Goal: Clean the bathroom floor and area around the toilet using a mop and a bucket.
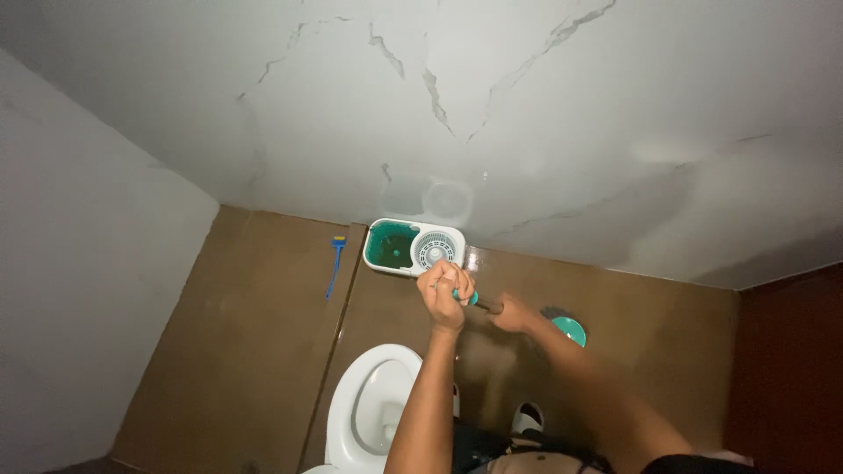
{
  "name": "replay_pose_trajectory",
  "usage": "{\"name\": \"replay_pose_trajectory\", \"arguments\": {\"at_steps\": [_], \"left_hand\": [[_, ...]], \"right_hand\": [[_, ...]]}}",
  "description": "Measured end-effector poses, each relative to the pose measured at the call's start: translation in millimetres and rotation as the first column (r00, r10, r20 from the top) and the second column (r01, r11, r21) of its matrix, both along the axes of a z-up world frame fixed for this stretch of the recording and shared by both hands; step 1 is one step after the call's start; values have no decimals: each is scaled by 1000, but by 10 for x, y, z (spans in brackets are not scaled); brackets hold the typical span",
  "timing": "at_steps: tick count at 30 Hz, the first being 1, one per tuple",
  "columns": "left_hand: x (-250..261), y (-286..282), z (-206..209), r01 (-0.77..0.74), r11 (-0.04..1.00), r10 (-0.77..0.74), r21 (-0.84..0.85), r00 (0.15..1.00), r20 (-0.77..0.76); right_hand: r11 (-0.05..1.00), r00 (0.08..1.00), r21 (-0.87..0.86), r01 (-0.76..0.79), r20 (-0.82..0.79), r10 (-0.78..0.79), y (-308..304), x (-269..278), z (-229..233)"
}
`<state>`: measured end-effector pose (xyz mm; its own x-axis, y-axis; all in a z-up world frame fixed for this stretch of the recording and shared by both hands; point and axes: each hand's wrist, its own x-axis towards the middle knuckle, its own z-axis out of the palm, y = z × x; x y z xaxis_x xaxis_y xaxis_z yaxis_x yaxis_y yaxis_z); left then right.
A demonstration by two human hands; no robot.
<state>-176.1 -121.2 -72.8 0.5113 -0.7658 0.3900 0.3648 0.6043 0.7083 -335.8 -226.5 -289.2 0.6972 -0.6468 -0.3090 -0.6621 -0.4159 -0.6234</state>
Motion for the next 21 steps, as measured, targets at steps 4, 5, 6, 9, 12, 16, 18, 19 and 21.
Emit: {"name": "replay_pose_trajectory", "arguments": {"at_steps": [4, 5, 6, 9, 12, 16, 18, 19, 21], "left_hand": [[-41, -28, 8, 23, 1000, -23, 7, 1000, 20], [-53, -24, 49, 29, 999, -30, 15, 999, 29], [-60, -33, 46, 31, 999, -31, 14, 999, 30], [-88, -66, 16, 60, 998, -61, 24, 997, 44], [-129, -87, -31, 120, 992, -120, 24, 993, 18], [-194, -108, -58, 100, 994, -101, 39, 994, 38], [-225, -111, -85, 97, 995, -98, 39, 994, 38], [-240, -106, -91, 119, 992, -120, 31, 993, 21], [-267, -112, -88, 147, 989, -147, 24, 989, 5]], "right_hand": [[995, 996, 54, 90, -27, -89, -31, -69, -50], [994, 996, 59, 92, -15, -91, -56, -102, -132], [994, 996, 58, 94, -14, -93, -39, -101, -36], [997, 998, 43, 58, 17, -58, -14, -126, 126], [989, 993, 87, 120, -22, -118, -60, -209, -68], [997, 992, 44, 60, 107, -64, -105, -335, -294], [1000, 991, -14, 17, 132, -15, -98, -383, -266], [999, 997, -37, 28, 72, -25, -92, -401, -251], [997, 999, -59, 43, 12, -42, -98, -431, -229]]}}
